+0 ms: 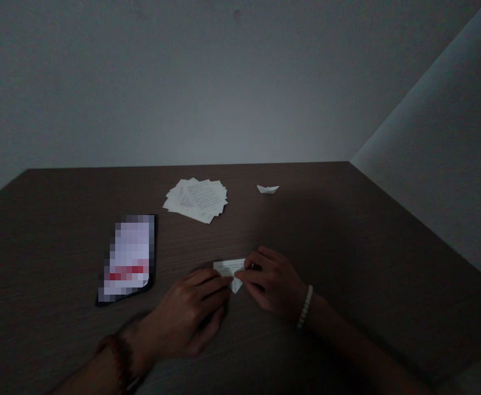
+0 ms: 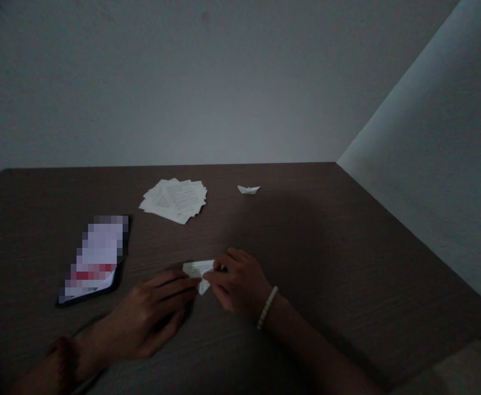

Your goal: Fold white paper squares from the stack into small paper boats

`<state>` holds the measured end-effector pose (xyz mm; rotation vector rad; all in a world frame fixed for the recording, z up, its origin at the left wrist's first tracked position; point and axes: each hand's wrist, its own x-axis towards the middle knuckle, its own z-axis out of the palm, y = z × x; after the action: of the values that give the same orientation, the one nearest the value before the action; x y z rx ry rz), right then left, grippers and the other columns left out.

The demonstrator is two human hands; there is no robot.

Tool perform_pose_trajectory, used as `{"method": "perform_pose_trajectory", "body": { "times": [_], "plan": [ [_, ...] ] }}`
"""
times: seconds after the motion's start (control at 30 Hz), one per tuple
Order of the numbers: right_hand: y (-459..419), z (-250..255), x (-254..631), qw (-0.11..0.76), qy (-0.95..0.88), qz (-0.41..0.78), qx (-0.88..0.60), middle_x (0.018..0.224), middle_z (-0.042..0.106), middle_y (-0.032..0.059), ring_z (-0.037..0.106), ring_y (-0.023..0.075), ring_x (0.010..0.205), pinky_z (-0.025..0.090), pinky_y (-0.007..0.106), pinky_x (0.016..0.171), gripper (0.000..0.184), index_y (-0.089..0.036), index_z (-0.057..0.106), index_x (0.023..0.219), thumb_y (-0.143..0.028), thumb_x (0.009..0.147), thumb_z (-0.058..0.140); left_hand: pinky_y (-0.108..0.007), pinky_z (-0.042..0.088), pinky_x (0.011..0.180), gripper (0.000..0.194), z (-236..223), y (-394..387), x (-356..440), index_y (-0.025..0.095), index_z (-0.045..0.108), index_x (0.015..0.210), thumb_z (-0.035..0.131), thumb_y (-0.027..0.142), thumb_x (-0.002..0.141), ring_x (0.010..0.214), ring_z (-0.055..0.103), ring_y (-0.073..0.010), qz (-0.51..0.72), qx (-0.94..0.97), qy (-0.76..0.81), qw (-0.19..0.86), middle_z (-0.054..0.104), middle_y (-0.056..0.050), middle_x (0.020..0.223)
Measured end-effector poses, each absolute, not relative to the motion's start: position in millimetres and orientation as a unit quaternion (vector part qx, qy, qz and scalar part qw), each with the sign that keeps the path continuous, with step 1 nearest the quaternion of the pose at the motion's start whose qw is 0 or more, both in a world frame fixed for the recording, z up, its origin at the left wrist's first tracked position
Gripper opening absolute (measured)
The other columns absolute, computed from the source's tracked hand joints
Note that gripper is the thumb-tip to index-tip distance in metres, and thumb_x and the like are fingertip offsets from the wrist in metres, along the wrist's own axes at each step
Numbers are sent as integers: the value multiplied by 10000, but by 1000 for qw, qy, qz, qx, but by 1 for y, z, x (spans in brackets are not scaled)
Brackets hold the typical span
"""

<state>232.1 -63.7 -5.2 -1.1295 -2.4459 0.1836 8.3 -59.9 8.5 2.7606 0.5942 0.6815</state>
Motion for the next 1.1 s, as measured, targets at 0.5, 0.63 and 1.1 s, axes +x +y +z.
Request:
{"method": "perform_pose_trajectory", "body": {
  "times": [0.5, 0.63, 1.1],
  "plan": [
    [-65, -3, 224, 265, -840, 117, -459, 873, 601, 38, 521, 188, 837, 420, 323, 737, 151, -239, 721, 863, -357, 768, 729, -377, 576, 762, 261, 3, -59, 5, 127, 656, 1013, 460, 118, 841, 867, 655, -214, 278, 933, 208, 99, 716, -86, 971],
    [-65, -3, 225, 251, -843, 117, -462, 898, 604, 41, 527, 198, 863, 417, 336, 758, 175, -236, 714, 886, -369, 772, 724, -374, 572, 762, 247, 3, -58, 6, 142, 649, 1019, 457, 124, 865, 859, 647, -206, 276, 930, 214, 118, 707, -79, 966],
    [-62, -8, 226, 261, -852, 127, -436, 885, 601, 32, 516, 180, 830, 417, 320, 756, 156, -248, 726, 890, -376, 801, 714, -476, 484, 905, 233, -13, -40, 3, 157, 640, 1090, 559, 279, 909, 1079, 526, -269, 246, 890, 374, 81, 593, -110, 1167]
  ]
}}
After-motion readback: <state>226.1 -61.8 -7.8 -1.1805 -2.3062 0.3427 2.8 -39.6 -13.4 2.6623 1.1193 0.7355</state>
